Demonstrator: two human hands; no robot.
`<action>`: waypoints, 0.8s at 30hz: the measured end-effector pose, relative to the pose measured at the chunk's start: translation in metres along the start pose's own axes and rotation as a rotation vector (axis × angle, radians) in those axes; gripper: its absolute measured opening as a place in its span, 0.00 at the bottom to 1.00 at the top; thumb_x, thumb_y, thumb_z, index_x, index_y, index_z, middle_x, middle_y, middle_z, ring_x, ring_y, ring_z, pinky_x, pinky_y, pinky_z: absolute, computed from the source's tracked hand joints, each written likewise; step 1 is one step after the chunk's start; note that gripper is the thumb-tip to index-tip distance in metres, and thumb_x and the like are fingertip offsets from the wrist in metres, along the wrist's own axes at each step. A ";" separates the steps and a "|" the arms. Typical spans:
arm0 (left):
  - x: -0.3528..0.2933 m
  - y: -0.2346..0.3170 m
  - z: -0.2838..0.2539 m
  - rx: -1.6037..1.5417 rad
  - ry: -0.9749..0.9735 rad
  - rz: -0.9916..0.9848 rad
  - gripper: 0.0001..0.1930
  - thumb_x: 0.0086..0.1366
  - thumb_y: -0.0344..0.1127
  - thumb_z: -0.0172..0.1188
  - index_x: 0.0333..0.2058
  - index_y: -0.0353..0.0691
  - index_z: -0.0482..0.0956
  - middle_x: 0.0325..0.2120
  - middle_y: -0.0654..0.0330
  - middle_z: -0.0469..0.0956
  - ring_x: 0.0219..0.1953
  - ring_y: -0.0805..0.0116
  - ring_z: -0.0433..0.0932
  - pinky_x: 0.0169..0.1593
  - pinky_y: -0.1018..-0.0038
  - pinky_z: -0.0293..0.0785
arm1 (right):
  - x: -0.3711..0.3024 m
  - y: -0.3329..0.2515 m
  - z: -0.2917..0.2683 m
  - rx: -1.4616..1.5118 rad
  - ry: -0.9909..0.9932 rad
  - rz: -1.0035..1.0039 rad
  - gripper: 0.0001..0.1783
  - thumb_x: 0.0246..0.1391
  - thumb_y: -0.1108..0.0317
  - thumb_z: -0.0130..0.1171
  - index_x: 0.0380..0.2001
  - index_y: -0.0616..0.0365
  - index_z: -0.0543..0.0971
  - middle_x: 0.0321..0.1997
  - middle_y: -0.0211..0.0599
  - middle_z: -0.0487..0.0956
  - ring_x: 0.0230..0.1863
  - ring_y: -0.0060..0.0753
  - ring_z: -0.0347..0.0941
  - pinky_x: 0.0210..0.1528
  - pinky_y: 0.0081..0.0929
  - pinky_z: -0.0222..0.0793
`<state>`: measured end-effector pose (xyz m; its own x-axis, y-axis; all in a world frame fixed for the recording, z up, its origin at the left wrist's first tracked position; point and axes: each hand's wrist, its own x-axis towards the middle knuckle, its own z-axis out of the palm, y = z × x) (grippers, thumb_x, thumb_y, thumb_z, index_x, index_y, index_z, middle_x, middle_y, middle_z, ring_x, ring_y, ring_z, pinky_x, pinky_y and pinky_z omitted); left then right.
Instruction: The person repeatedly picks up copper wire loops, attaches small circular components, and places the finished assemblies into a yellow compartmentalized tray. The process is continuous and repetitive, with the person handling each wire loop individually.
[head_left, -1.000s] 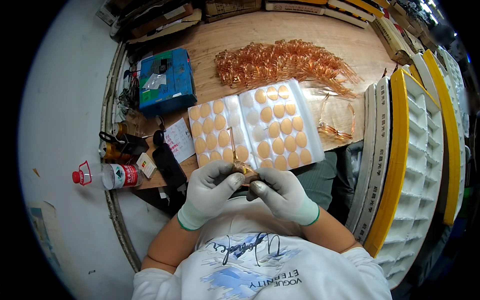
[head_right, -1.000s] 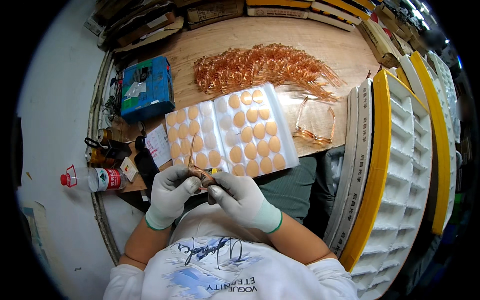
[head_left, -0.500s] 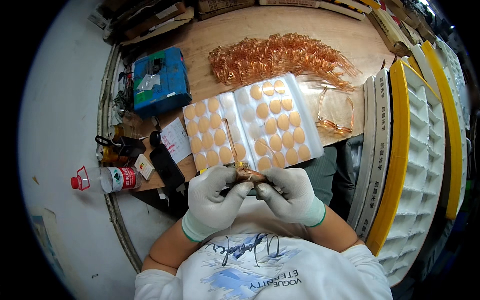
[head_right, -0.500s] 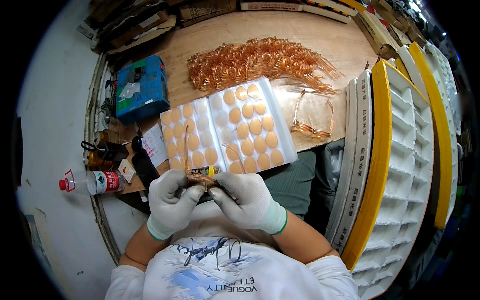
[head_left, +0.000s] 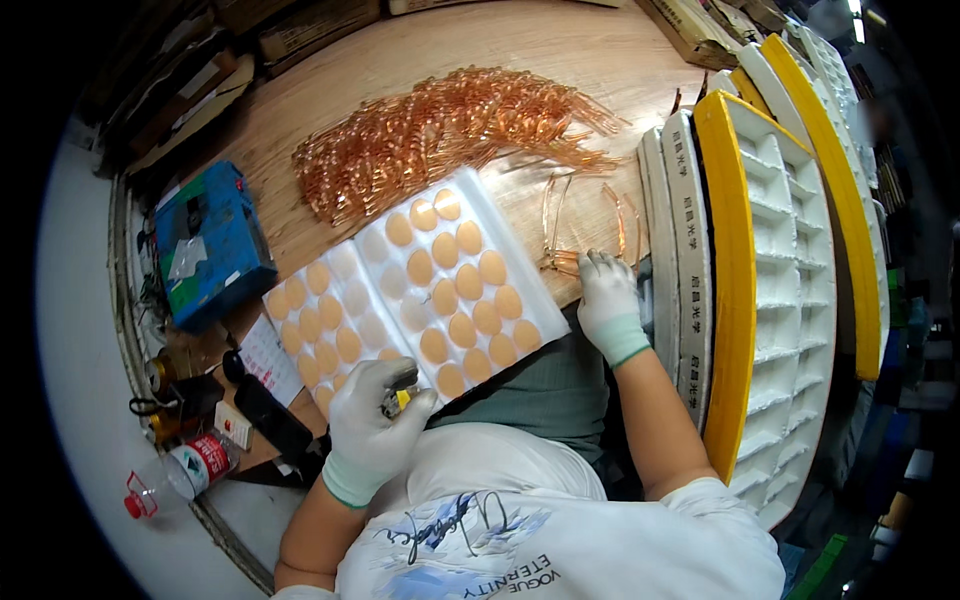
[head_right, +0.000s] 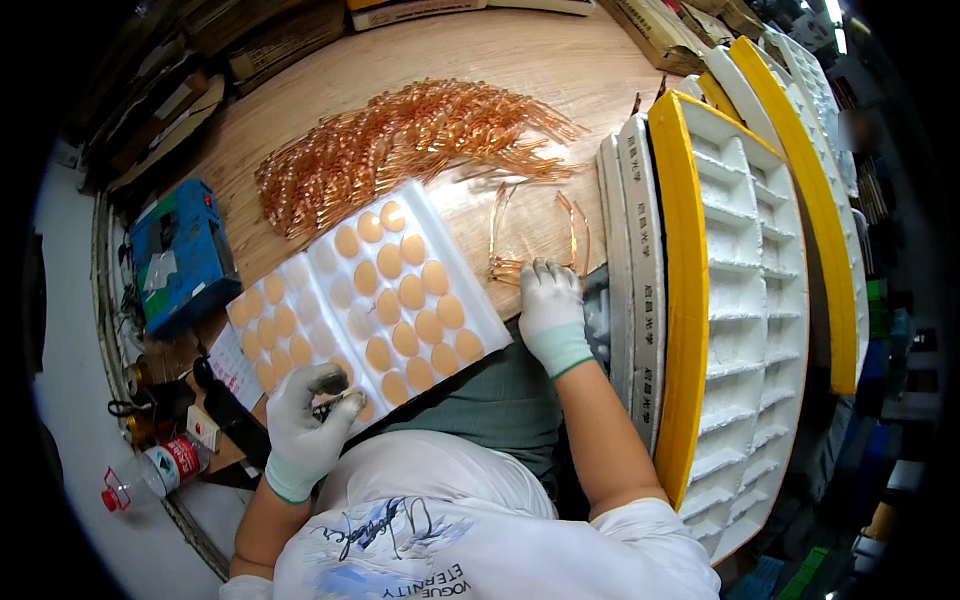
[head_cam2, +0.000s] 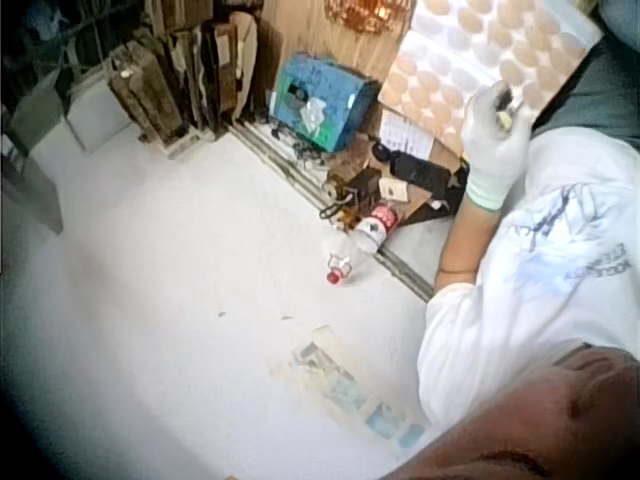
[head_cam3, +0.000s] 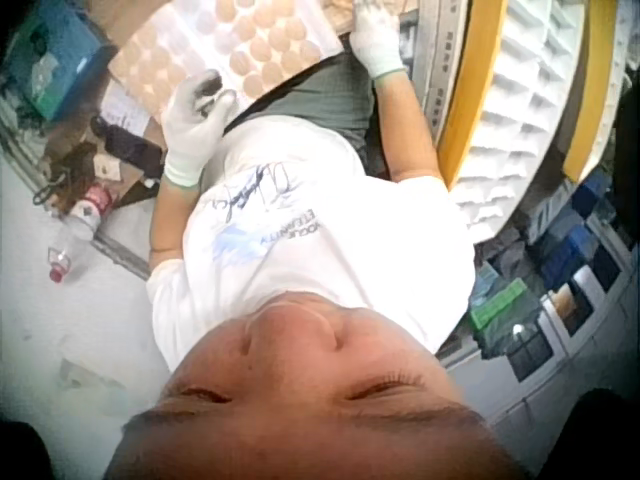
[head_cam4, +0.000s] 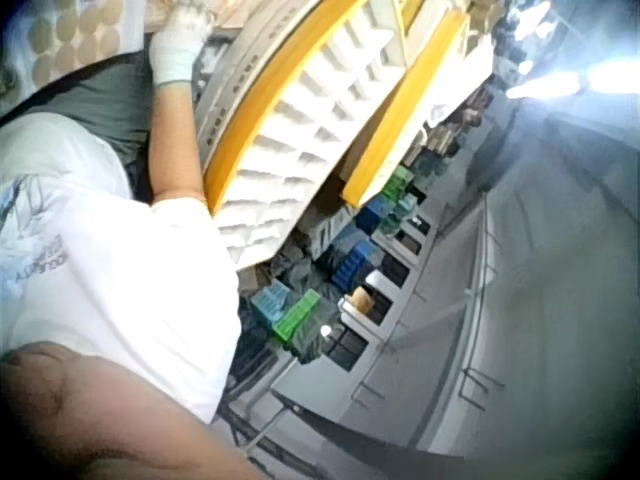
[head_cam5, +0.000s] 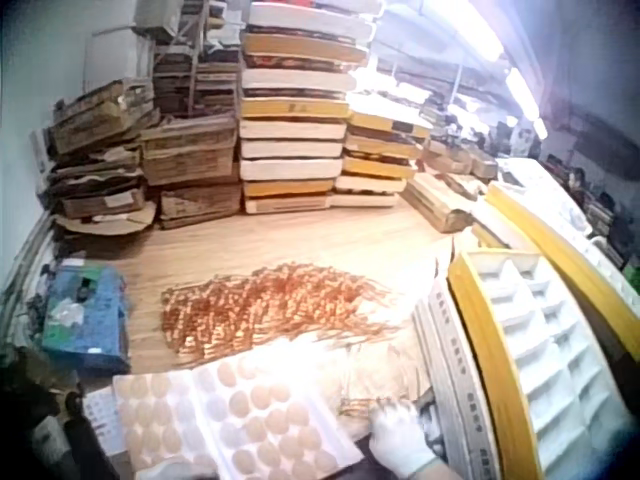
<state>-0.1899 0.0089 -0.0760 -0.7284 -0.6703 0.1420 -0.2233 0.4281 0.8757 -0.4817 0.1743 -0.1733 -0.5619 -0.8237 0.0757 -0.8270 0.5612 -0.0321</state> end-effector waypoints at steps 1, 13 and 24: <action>0.001 -0.005 -0.001 0.024 -0.025 0.000 0.14 0.52 0.25 0.69 0.37 0.31 0.78 0.29 0.52 0.79 0.30 0.64 0.78 0.36 0.72 0.74 | 0.004 0.009 0.013 -0.076 -0.055 0.014 0.29 0.47 0.76 0.53 0.57 0.61 0.72 0.59 0.47 0.76 0.62 0.48 0.69 0.64 0.46 0.60; -0.005 -0.053 -0.008 -0.122 -0.087 -0.201 0.10 0.53 0.23 0.66 0.35 0.31 0.78 0.30 0.54 0.79 0.31 0.66 0.79 0.38 0.72 0.74 | 0.041 0.002 -0.061 0.121 0.217 -0.097 0.22 0.46 0.81 0.51 0.48 0.58 0.74 0.43 0.43 0.78 0.49 0.48 0.73 0.59 0.45 0.63; 0.023 -0.042 0.004 -0.206 -0.126 -0.245 0.11 0.54 0.24 0.64 0.37 0.29 0.78 0.31 0.53 0.79 0.34 0.65 0.79 0.41 0.71 0.76 | 0.107 0.239 -0.194 -0.201 0.387 0.128 0.24 0.48 0.83 0.50 0.50 0.56 0.77 0.48 0.52 0.79 0.53 0.57 0.72 0.60 0.47 0.65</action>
<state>-0.1998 -0.0223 -0.1114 -0.7463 -0.6526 -0.1310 -0.2755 0.1237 0.9533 -0.7357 0.2361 0.0203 -0.5808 -0.6773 0.4516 -0.7102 0.6927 0.1257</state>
